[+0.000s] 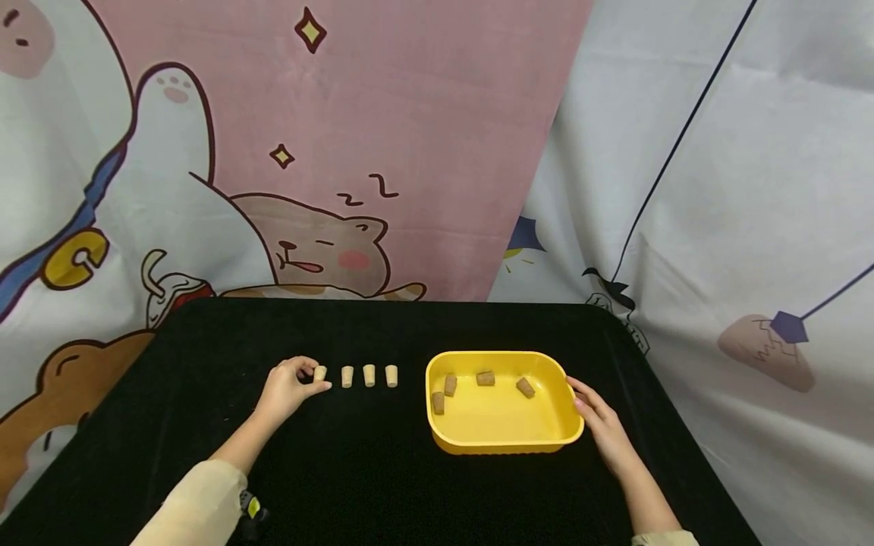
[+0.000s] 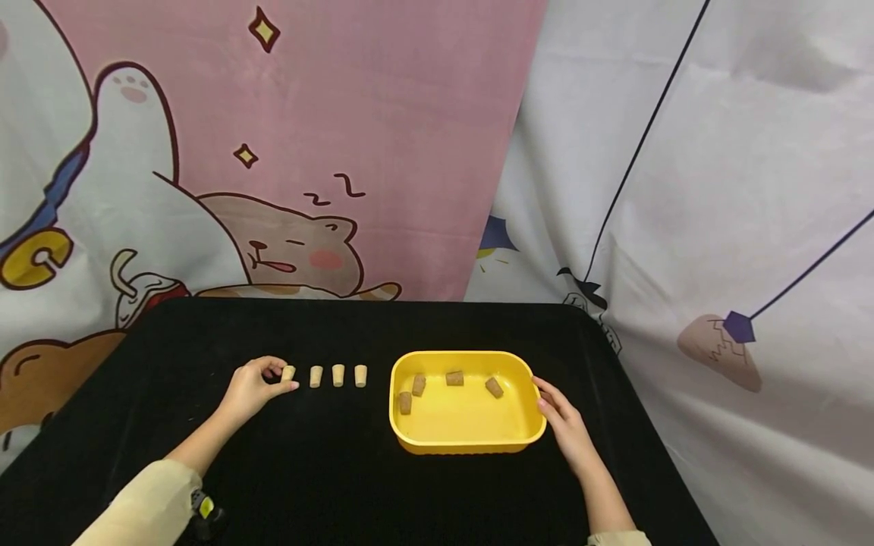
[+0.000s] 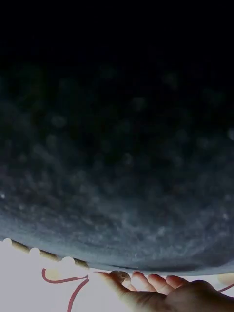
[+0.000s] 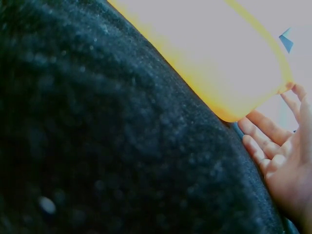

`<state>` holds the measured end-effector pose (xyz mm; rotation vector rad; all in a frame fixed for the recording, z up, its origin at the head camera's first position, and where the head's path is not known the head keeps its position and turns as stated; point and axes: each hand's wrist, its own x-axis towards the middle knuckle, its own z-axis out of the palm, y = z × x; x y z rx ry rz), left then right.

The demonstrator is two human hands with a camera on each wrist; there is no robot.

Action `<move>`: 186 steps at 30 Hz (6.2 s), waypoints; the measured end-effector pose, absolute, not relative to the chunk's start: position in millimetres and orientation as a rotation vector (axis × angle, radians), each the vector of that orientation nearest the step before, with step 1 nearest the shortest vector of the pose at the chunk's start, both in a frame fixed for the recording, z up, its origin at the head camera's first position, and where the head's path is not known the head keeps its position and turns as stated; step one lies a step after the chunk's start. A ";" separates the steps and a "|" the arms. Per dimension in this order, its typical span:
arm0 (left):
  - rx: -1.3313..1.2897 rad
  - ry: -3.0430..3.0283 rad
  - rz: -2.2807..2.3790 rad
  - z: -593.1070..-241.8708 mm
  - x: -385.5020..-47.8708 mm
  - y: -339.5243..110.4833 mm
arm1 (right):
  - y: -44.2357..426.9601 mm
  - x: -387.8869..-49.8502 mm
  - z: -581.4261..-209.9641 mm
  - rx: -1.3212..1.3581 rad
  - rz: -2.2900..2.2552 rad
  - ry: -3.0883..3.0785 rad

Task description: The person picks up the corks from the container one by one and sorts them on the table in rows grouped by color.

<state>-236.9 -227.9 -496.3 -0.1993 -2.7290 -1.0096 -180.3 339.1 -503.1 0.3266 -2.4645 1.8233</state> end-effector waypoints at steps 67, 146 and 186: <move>-0.641 -2.744 -0.886 -413.6 -201.6 -63.5 | 339.3 -179.6 -504.0 0.314 1.845 -2.463; -0.443 -2.826 -0.830 -422.7 -205.1 -17.2 | 339.1 -179.4 -503.5 0.328 1.838 -2.463; -0.601 -2.565 -1.512 -411.8 -178.3 -101.8 | 335.4 -181.2 -502.2 0.316 1.833 -2.467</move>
